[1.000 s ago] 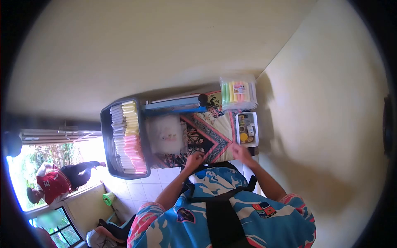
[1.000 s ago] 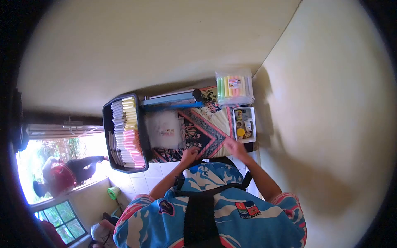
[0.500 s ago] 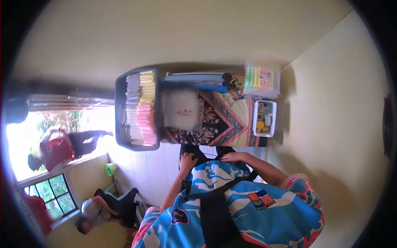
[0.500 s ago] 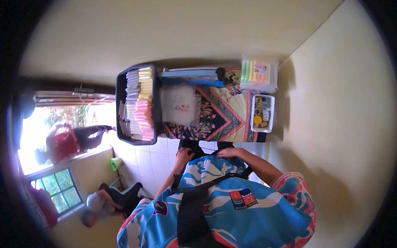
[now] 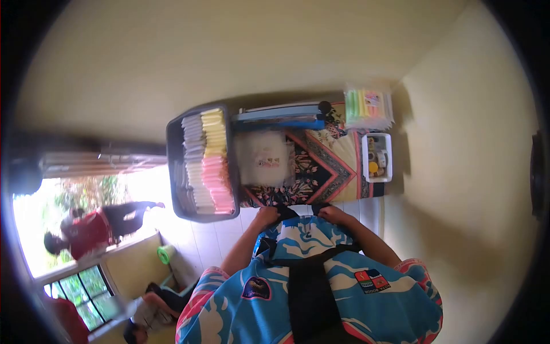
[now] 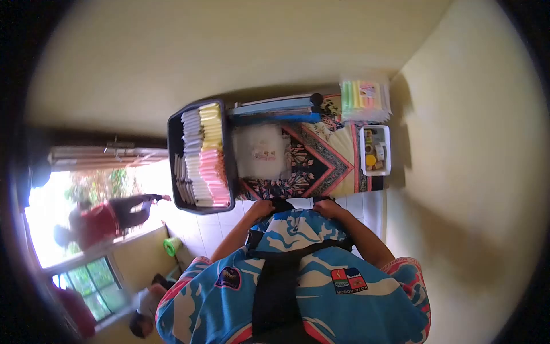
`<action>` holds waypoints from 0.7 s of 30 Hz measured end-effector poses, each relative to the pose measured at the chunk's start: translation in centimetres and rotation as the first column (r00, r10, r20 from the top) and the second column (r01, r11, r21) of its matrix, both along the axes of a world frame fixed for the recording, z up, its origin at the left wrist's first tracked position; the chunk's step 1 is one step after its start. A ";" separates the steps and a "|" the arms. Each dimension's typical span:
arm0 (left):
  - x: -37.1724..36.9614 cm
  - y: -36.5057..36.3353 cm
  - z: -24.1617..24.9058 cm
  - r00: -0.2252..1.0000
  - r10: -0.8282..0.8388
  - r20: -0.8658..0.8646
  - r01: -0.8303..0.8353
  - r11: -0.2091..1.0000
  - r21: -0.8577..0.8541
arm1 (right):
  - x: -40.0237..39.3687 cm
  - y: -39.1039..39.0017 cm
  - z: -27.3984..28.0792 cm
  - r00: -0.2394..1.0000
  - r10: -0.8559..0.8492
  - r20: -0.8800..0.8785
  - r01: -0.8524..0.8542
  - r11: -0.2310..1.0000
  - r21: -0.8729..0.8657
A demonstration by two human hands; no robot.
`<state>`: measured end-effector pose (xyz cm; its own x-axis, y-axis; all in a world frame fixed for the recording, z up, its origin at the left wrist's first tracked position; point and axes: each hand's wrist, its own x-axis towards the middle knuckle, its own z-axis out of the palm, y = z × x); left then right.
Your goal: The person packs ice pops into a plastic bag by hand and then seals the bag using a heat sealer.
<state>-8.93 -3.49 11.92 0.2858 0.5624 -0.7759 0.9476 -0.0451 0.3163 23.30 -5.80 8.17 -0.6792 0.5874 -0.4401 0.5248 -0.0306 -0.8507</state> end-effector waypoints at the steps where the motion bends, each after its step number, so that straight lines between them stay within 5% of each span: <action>1: -0.8 0.3 -1.3 0.999 -0.040 0.017 0.040 0.999 0.018 | -0.3 0.0 -0.5 1.000 -0.021 0.007 0.021 0.998 0.056; 4: -2.2 1.8 -1.2 0.980 -0.193 0.056 0.188 0.978 0.086 | -2.0 -0.3 -0.7 0.993 -0.079 0.082 0.072 0.994 0.087; 9: -5.0 3.7 -5.2 0.897 -0.433 0.089 0.438 0.898 -0.049 | -5.8 -0.2 0.9 0.959 -0.080 0.272 0.088 0.996 -0.017; 15: -7.0 3.2 -5.2 0.936 -0.283 0.210 0.289 0.957 0.000 | -8.4 -0.9 0.1 0.931 -0.060 0.360 0.081 0.996 -0.044; 16: -7.4 2.7 -5.7 0.938 -0.211 0.274 0.202 0.977 0.061 | -8.6 -1.1 0.5 0.950 -0.129 0.283 0.115 0.991 0.068; 21: -7.6 3.3 -3.3 0.922 -0.030 0.385 0.048 0.998 -0.038 | -9.3 -0.1 1.7 0.936 -0.102 0.337 0.096 0.995 0.035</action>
<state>-16.58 -0.23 8.60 0.5880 0.5111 -0.6269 0.7508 -0.0563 0.6582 13.97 -5.89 9.88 -0.4301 0.6539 -0.6224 0.7767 -0.0834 -0.6244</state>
